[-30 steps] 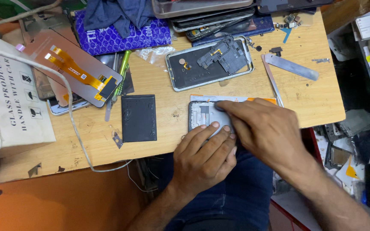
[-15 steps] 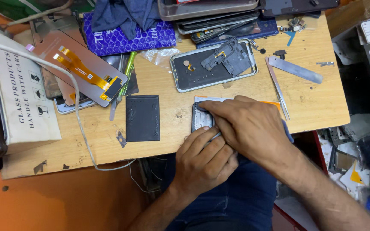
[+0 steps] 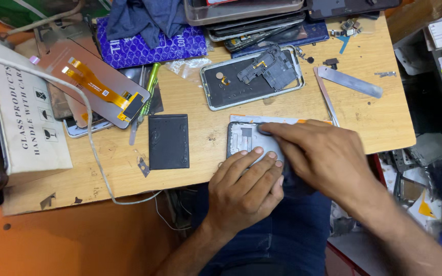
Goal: The person cleans a smartphone frame with a cloth, applies adhesive along the edges using a syringe, and uses tweezers to remove residue and adjust components. The work is performed on a cluttered workbench with various phone parts and tools visible.
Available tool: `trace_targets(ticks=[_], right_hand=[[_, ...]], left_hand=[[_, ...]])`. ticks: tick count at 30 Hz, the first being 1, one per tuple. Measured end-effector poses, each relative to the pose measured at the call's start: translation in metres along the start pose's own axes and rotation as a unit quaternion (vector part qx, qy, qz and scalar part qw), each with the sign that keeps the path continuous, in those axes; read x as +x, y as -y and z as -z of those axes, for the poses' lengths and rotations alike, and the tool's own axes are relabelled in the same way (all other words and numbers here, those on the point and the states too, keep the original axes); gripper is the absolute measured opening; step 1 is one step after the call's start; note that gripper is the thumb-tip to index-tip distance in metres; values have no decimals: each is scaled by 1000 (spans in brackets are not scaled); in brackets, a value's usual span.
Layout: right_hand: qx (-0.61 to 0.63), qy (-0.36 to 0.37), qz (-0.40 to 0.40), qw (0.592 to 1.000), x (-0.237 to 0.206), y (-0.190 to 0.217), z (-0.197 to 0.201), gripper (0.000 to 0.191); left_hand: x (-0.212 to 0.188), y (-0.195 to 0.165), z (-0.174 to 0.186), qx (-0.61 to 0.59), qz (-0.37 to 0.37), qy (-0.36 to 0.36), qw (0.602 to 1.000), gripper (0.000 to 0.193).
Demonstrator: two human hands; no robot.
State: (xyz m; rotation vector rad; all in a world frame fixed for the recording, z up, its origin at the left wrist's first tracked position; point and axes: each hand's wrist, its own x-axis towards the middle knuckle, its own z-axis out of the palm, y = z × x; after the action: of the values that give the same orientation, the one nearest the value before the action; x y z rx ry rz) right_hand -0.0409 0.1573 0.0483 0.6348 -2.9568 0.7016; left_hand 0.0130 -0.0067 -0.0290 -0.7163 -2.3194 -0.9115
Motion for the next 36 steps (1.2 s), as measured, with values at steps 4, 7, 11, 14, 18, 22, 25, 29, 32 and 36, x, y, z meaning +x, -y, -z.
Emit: trace_targets(ticks=[4,7,11,14,18,22,25,29,32,36], right_hand=[[-22,-15,1,1000,-3,2,-5,27],[-3,-25,56,998,7,4,-13,27],[-11,-1,9,1000,4,4,-1,28],[-36,-4,-3,999,3,6,2,27],[-10,18,35,999,13,11,-11,28],[-19,-14,36,999,8,10,2,28],[-35,-22,-1,999,2,9,11,27],[-31,5,16,999,7,7,-11,27],[-23,-7,25,999,-1,-3,-16,28],[-18,-45,6,999,-14,-9,4,30]], left_hand=[[0,0,2,-3,7,5,1000,14],[2,0,2,-9,9,14,1000,11],[3,-1,2,-3,0,-8,1000,17],[4,0,3,-6,-6,-21,1000,17],[4,0,3,-5,4,-3,1000,14],[3,-2,4,-7,3,-3,1000,17],[5,-2,3,-8,-1,-17,1000,17],[5,-4,4,2,16,13,1000,10],[5,-5,4,-4,12,8,1000,11],[5,-5,2,-1,2,-10,1000,16]])
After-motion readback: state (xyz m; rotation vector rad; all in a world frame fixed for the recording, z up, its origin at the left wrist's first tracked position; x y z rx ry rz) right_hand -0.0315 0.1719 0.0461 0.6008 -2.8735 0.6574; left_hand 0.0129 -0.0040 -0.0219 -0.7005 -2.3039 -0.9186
